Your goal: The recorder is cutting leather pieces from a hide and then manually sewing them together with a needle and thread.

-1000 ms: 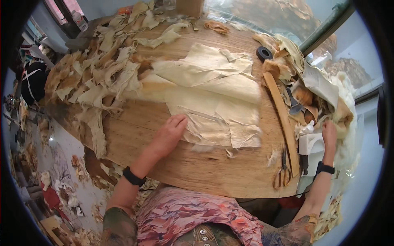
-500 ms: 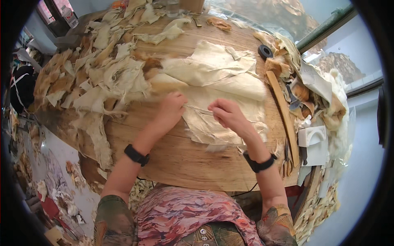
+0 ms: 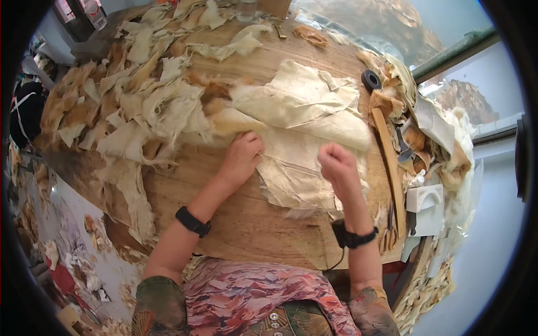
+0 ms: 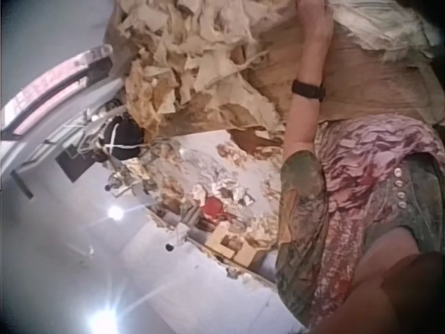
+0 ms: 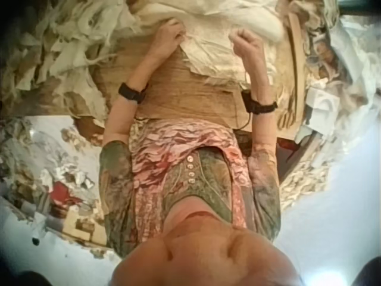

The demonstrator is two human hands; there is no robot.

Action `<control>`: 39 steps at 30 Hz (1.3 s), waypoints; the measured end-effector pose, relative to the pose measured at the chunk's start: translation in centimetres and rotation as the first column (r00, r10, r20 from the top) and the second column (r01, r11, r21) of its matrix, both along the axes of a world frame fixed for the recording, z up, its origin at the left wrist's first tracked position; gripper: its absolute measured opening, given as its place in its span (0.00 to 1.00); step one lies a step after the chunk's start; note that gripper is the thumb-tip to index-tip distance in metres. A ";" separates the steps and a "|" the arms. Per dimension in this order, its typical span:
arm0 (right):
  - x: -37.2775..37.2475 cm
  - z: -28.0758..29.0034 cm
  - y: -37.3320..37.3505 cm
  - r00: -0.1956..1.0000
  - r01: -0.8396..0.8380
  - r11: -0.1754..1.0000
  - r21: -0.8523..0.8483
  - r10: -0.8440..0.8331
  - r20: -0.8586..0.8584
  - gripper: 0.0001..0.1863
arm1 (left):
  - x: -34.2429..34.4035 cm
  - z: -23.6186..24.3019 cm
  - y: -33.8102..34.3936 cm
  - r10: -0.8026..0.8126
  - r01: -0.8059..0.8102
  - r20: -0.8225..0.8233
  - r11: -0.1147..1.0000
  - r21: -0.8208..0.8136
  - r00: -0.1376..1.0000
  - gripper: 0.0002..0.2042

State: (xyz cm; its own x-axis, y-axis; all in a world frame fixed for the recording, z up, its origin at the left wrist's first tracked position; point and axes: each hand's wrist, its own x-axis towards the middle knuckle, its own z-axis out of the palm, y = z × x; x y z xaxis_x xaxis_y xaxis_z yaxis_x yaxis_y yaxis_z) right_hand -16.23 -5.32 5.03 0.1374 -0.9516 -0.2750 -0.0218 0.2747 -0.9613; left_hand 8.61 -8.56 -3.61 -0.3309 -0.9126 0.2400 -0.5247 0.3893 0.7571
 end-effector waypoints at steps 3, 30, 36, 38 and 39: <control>-0.8 2.0 5.2 0.792 -0.582 0.809 0.088 0.587 -0.167 0.09 | 0.0 -0.4 0.0 -0.014 0.016 -0.033 0.999 0.032 0.999 0.09; -11.9 0.5 10.4 0.509 0.207 0.924 0.322 -0.383 0.771 0.08 | 1.5 7.0 10.6 0.249 0.131 -0.447 0.738 0.662 0.859 0.04; -12.4 5.2 5.0 0.571 0.780 0.626 0.026 -0.728 0.379 0.08 | -0.1 6.1 5.2 0.159 -0.130 -0.110 0.962 0.239 0.981 0.04; -11.4 5.0 3.9 0.862 0.416 0.904 -0.099 -0.357 0.361 0.07 | -0.6 5.0 3.7 0.122 -0.125 0.032 0.987 0.101 0.992 0.05; -9.8 4.6 3.2 0.931 0.282 0.959 -0.039 -0.264 0.251 0.07 | -0.8 3.7 2.9 0.099 -0.100 0.161 0.995 0.000 0.982 0.07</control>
